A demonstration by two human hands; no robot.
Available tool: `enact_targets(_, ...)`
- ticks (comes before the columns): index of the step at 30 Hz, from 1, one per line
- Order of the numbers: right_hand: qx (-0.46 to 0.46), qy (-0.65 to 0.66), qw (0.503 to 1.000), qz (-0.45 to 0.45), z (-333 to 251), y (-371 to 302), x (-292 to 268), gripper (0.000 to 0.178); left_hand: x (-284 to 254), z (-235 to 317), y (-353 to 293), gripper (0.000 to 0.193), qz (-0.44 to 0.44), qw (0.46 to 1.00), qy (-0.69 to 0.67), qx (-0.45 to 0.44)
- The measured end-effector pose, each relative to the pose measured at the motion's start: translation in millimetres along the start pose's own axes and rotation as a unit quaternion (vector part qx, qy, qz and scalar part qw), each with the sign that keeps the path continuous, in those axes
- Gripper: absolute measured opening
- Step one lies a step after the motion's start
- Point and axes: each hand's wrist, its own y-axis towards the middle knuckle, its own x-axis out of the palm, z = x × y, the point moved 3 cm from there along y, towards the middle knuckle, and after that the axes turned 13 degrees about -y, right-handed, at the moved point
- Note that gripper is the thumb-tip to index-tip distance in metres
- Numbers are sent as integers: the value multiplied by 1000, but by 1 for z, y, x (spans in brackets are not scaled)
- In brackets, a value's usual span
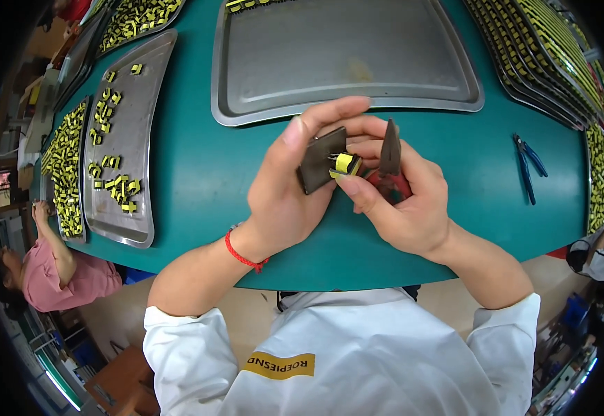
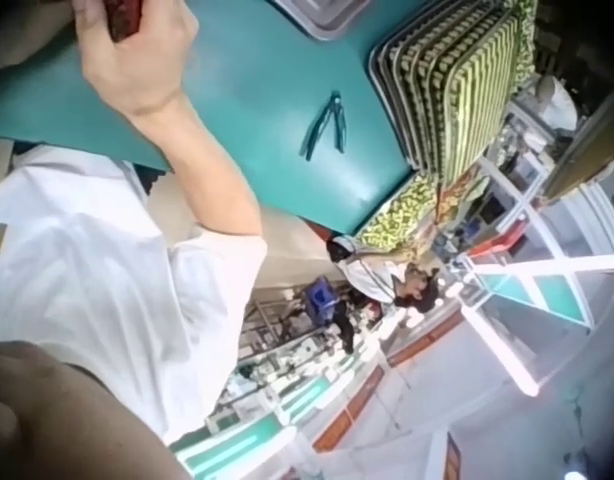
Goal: The person assembles electronic components by fitting yellow parts into plastic bases, using pliers to secure them.
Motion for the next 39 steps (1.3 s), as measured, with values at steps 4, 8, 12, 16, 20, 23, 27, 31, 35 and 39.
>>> enact_targets(4,-19,4,999,26,-2,0,-1,34,-1,0,-2,72,-37,993,110,17)
enact_targets(8,-53,-65,996,18,-1,0,-3,36,-2,-1,0,71,-41,989,138,7)
enact_targets(12,-27,-39,999,17,-1,0,-2,35,-1,-4,0,70,-21,990,140,13)
enact_targets(16,-44,-49,997,26,0,0,-1,32,-1,-6,0,71,-15,989,147,-8)
enact_targets(20,-45,-74,996,14,-1,1,-2,31,1,-9,1,72,-5,989,147,-26)
enact_targets(23,-45,-74,996,0,1,3,-4,30,-1,-10,1,72,-9,988,154,-22)
enact_targets(27,20,-54,998,-16,4,5,-6,29,2,-8,3,71,9,993,108,-56)
enact_targets(31,34,-20,995,-87,0,16,-18,28,1,-7,4,66,101,987,-53,-110)
enact_targets(35,-25,-60,995,-74,-2,17,-23,31,7,-8,6,62,152,975,-101,-129)
enact_targets(39,-112,-138,984,-25,-1,18,-19,28,1,-9,5,62,169,968,-126,-138)
